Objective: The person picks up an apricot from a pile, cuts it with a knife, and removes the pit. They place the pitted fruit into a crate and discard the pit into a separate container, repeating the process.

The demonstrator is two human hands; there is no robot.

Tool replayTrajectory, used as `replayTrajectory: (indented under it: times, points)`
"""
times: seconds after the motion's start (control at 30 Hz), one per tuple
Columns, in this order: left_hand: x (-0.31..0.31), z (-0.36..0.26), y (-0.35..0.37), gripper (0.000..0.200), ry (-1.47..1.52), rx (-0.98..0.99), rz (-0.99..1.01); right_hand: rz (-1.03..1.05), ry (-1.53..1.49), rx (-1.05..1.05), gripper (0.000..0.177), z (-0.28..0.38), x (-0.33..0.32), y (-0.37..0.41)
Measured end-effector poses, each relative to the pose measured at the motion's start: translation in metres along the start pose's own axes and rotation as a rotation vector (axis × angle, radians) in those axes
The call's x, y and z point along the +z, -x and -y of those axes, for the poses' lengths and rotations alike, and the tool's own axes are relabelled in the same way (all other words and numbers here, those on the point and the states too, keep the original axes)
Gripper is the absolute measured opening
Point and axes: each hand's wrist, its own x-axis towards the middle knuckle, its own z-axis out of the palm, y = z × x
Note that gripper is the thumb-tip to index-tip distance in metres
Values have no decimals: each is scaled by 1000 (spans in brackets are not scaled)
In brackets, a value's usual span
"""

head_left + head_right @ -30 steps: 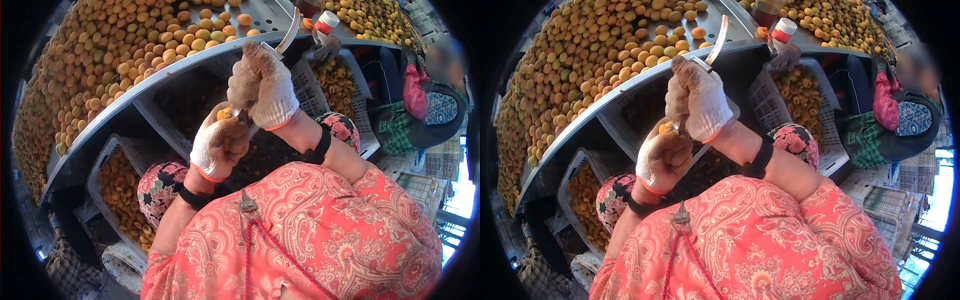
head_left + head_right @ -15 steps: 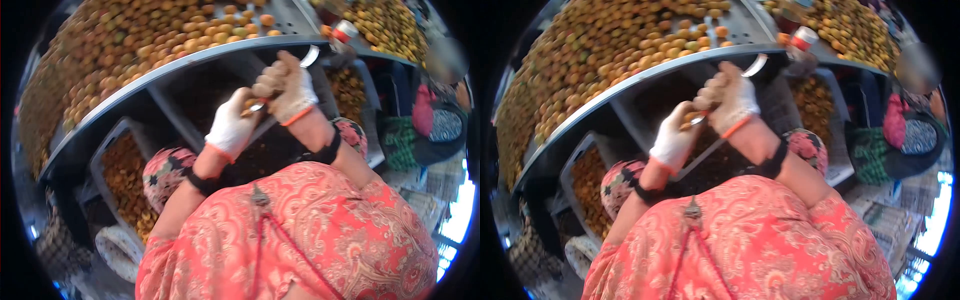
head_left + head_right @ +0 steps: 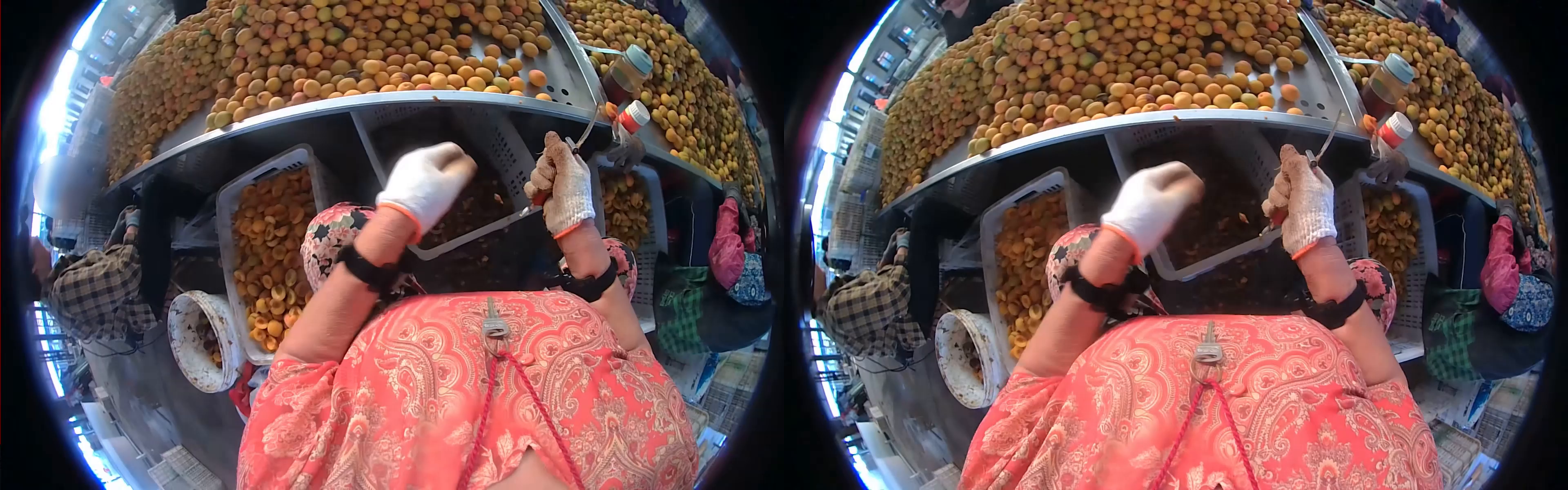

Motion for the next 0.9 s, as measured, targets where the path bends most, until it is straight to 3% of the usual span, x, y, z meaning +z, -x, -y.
replayTrajectory:
  times: [0.07,0.23,0.3,0.37,0.5,0.57,0.63,0.7,0.73,0.77,0.8,0.83,0.9]
  points:
    - [-23,5,3,24,137,83,-60,46,7,35,31,0,4,9]
    - [-36,-23,35,49,-149,-5,-50,156,37,60,32,-2,21,26]
    - [-48,-16,36,40,-188,23,-18,205,45,56,31,0,22,29]
    - [-58,2,36,29,-9,174,-284,219,41,46,31,2,19,28]
    - [-123,18,60,12,362,-94,-494,161,51,42,34,2,13,26]
    - [-167,58,69,15,325,-155,-638,131,70,47,34,1,13,25]
    - [-210,121,69,12,179,-107,-840,147,80,58,34,-4,12,22]
    - [-272,206,70,21,-277,-94,-972,147,101,71,35,-8,13,18]
    - [-283,206,75,26,-335,-208,-1011,119,109,64,32,-9,18,18]
    - [-320,252,73,29,-489,-282,-1041,91,118,60,29,-10,22,18]
    - [-329,242,79,28,-473,-319,-1081,82,105,74,20,-11,25,16]
    - [-324,213,85,25,-766,-331,-1147,98,96,76,15,-13,21,10]
    - [-345,198,76,19,-705,-179,-1264,101,98,75,11,-11,26,9]
